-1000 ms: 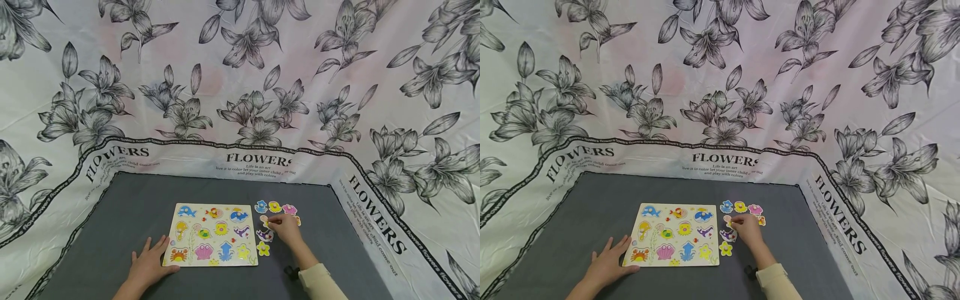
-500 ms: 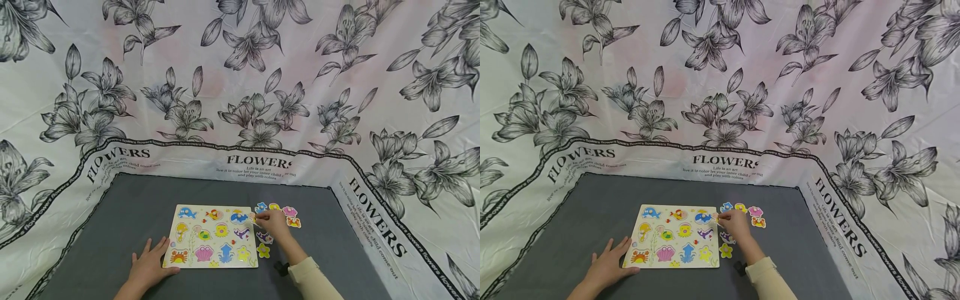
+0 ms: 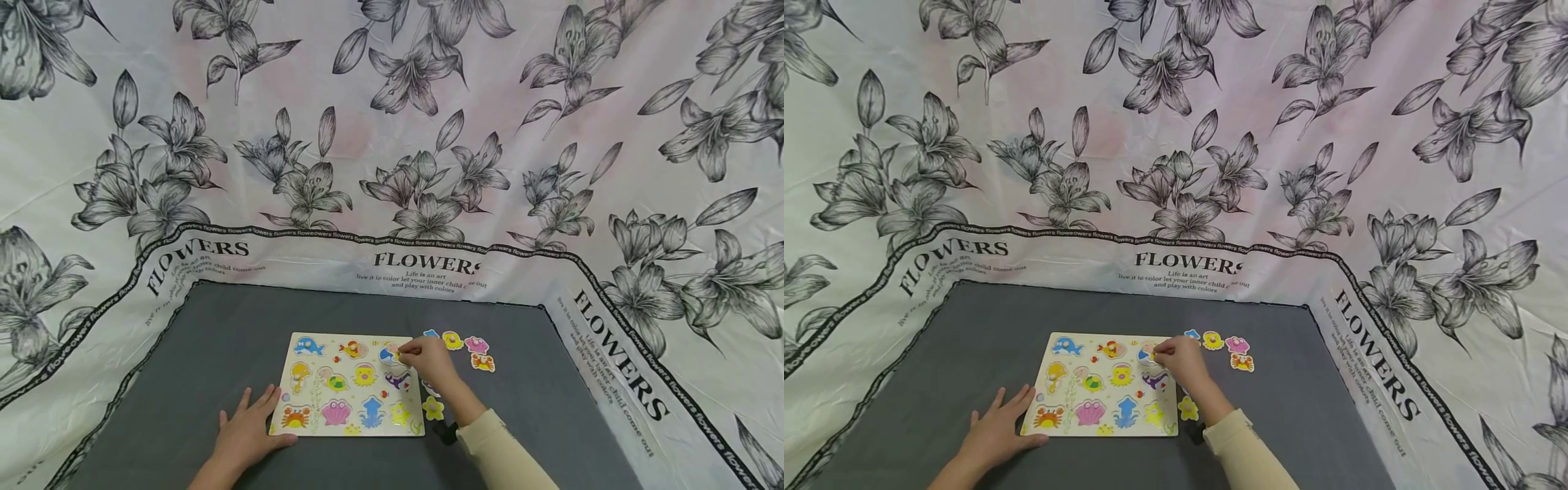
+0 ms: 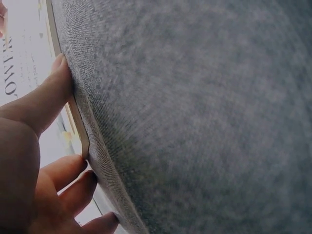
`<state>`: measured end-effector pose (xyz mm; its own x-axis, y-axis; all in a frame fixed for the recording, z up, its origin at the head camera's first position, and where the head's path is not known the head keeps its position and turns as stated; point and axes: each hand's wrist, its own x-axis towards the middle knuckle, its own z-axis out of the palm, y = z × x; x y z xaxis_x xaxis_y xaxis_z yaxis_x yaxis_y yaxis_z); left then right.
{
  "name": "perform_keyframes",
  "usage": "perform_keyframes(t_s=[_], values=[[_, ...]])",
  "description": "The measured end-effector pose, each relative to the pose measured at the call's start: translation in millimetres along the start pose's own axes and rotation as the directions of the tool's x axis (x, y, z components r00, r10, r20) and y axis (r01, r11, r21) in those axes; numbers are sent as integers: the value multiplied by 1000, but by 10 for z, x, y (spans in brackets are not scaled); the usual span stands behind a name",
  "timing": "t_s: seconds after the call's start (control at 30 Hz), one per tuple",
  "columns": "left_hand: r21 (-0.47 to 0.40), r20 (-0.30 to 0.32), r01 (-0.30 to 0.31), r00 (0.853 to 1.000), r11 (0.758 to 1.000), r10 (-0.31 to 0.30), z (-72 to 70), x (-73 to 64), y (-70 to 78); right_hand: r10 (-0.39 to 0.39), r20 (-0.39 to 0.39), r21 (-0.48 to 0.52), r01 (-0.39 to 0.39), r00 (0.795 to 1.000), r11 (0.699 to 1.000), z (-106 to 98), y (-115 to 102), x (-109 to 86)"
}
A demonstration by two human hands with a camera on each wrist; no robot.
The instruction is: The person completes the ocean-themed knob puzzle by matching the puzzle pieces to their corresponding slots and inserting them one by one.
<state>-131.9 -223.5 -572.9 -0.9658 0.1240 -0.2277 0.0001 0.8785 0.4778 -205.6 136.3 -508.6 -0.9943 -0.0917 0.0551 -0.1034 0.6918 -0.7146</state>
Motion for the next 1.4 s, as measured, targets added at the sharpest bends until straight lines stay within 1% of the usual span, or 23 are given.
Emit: perform_keyframes(t_s=[0.17, 0.27, 0.47, 0.6, 0.7, 0.83, 1.0, 1.13, 1.23, 1.4], values=[[-12, -4, 1, 1000, 1000, -1, 14, -6, 26, 0, 41, -5, 0, 999, 1000, 118, -37, 41], [-11, -14, 1, 1000, 1000, -1, 17, -5, 21, -30, 57, 3, 30, 998, 1000, 200, -76, 68], [-10, -20, 0, 1000, 1000, 0, 7, 4, -2, -84, 67, 34, 82, 994, 996, 356, -215, 136], [-8, -14, 3, 1000, 1000, -3, 9, 12, -4, -70, 84, 51, 66, 994, 997, 456, -326, 162], [-5, -12, 4, 1000, 1000, -4, 10, 4, 4, -45, 106, 71, 38, 993, 997, 533, -411, 166], [-1, -19, 4, 1000, 1000, -4, 8, -9, 13, -45, 108, 74, 37, 993, 997, 644, -492, 156], [5, -24, -1, 1000, 1000, 1, -10, -16, 26, -64, 111, 80, 55, 992, 995, 799, -531, 133], [5, -16, 4, 1000, 1000, -4, -18, -20, 33, -42, 138, 61, 34, 989, 998, 935, -542, 143], [11, -11, 11, 1000, 1000, -10, -17, -19, 31, -16, 154, 22, 13, 988, 1000, 1029, -549, 164], [9, -14, 12, 1000, 1000, -12, -16, -17, 24, -26, 170, -27, 31, 985, 999, 1161, -546, 187]])
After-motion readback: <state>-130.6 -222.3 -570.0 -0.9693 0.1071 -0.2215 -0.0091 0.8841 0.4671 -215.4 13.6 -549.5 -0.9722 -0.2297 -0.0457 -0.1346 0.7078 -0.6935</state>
